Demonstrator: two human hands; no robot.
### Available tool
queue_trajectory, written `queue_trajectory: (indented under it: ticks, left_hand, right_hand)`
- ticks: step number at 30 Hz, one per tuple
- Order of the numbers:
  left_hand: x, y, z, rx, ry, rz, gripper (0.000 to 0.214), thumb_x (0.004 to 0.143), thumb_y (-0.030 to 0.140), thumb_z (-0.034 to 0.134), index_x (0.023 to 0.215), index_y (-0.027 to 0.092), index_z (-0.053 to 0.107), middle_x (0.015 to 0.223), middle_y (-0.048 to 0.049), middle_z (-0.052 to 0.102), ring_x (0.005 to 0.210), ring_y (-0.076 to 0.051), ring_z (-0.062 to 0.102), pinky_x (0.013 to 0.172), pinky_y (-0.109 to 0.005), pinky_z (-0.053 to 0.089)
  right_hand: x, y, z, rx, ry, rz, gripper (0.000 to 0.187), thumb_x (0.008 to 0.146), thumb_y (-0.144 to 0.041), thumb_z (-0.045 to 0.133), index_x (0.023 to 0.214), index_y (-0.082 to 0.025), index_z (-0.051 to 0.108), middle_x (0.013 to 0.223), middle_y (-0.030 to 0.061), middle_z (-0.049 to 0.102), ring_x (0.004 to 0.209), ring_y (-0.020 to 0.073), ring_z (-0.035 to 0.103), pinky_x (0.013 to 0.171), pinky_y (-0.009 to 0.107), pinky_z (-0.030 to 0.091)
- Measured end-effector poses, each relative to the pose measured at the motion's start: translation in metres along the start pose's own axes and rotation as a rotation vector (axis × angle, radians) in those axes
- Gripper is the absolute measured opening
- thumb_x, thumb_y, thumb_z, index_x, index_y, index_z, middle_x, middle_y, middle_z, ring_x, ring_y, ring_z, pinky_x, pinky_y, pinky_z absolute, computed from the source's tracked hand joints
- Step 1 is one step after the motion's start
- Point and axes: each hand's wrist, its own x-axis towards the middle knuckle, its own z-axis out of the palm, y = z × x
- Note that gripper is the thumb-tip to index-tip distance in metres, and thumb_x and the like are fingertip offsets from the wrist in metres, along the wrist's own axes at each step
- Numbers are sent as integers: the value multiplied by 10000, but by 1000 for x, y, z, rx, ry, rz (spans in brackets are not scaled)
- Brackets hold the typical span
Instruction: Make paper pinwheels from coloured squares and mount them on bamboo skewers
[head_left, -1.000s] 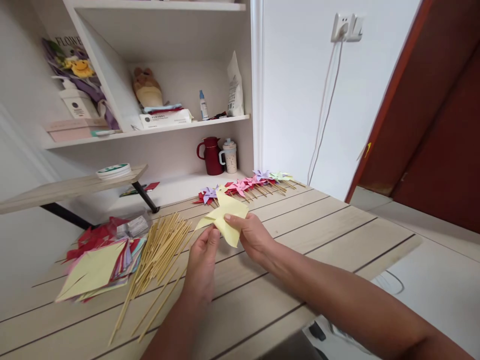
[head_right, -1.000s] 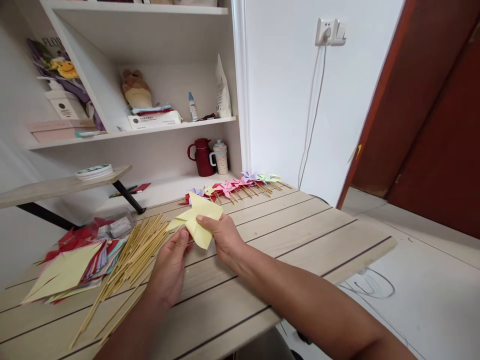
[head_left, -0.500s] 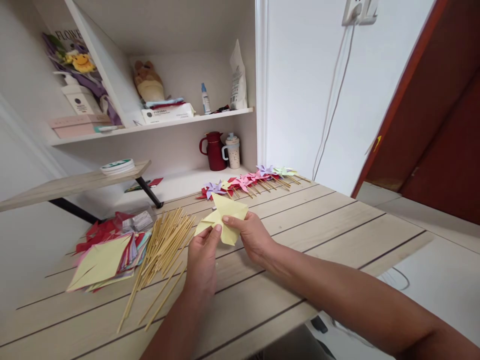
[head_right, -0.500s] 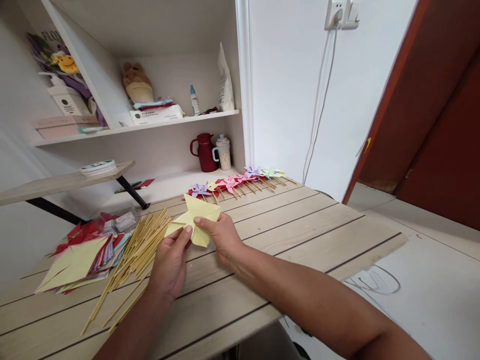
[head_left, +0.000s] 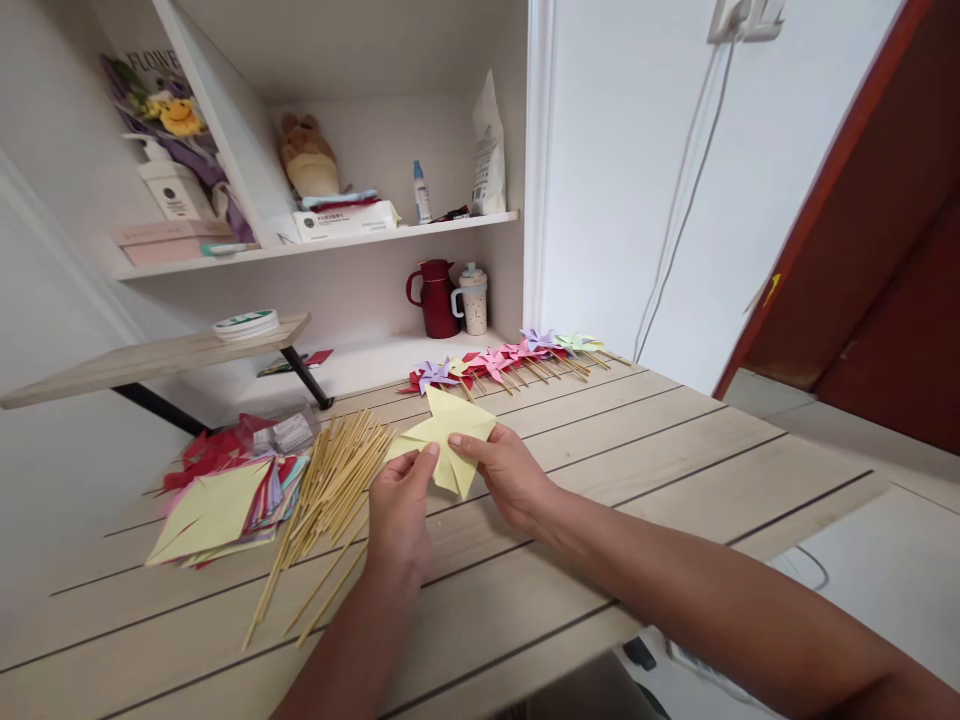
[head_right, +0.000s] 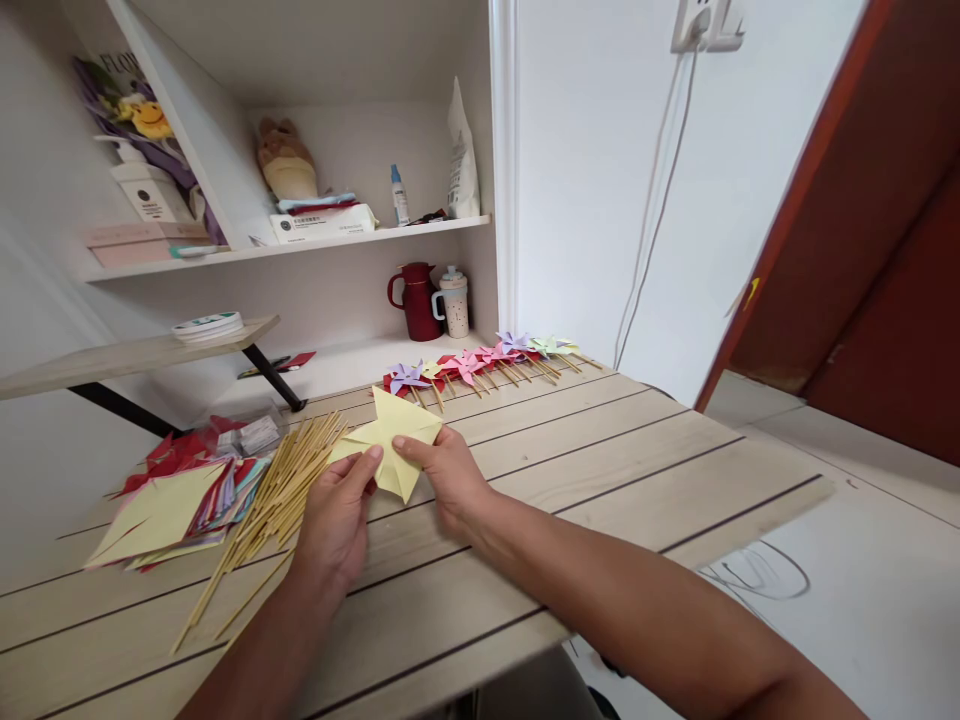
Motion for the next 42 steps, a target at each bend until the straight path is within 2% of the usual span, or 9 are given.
queue_trajectory:
  ticks: [3,5,9,12,15,18,22,29,42]
  left_hand:
    - [6,8,-6,-42,48,-26,303,610,302,904,812,123,766,868,-83,784,766,-164,698,769,-286,538]
    - [10,14,-10,-89,74,-52,261,635,254,883,831,122,770,916,-98,790,784,-167,708,757,-276,543]
    - [15,23,-15,-184,107,-90,187,695,175,827,871,151,770,957,-93,795,782,-160,715,707,-253,554]
    - [16,24,-18,-213,92,-106,170,713,171,815,875,162,764,956,-90,794,778,-158,717,697,-246,557]
    - [17,20,-20,-209,40,-97,210,700,206,833,895,165,767,983,-91,791,811,-166,720,705,-246,554]
    - [17,16,-22,-193,-2,-86,271,652,254,875,880,150,771,965,-90,789,819,-166,711,721,-250,545]
    - [14,15,-21,-158,-25,-54,324,596,321,911,811,125,767,895,-89,782,785,-152,691,756,-255,535]
    - [8,15,-16,-81,-23,-32,368,579,367,922,816,133,764,863,-85,773,789,-161,684,788,-279,521]
    - [8,12,-14,21,20,4,371,544,375,951,768,151,759,747,-18,715,699,-113,603,691,-241,456]
  right_hand:
    - [1,-4,-5,-90,-17,-26,437,708,-390,850,1068,-208,681,936,41,779,876,216,700,890,366,512]
    - [0,-7,-10,-186,-43,-73,529,781,-420,797,1245,-270,592,911,13,770,920,228,709,935,399,497]
    - [-2,-11,-15,-488,-246,-291,632,853,-264,711,1418,-332,436,1130,41,744,1136,243,675,1014,438,468]
    - [-3,-10,-15,-745,-319,-468,462,861,-187,649,1301,-313,583,1197,51,725,1127,247,668,1009,443,464]
    - [-2,-8,-14,-919,-312,-596,239,868,-192,649,1069,-290,731,1070,54,761,1028,262,676,962,443,464]
    - [1,-7,-15,-942,-274,-647,96,876,-251,698,910,-291,778,937,51,776,939,266,678,901,429,472]
    - [0,-9,-14,-873,-209,-620,58,858,-330,753,851,-289,794,846,50,770,840,258,677,821,403,485]
    - [-3,-10,-10,-800,-132,-490,162,816,-370,768,714,-246,748,713,23,709,691,205,596,672,327,446]
    - [-2,-11,-6,-697,-18,-315,249,738,-392,761,629,-205,637,597,-19,553,580,139,444,566,278,356]
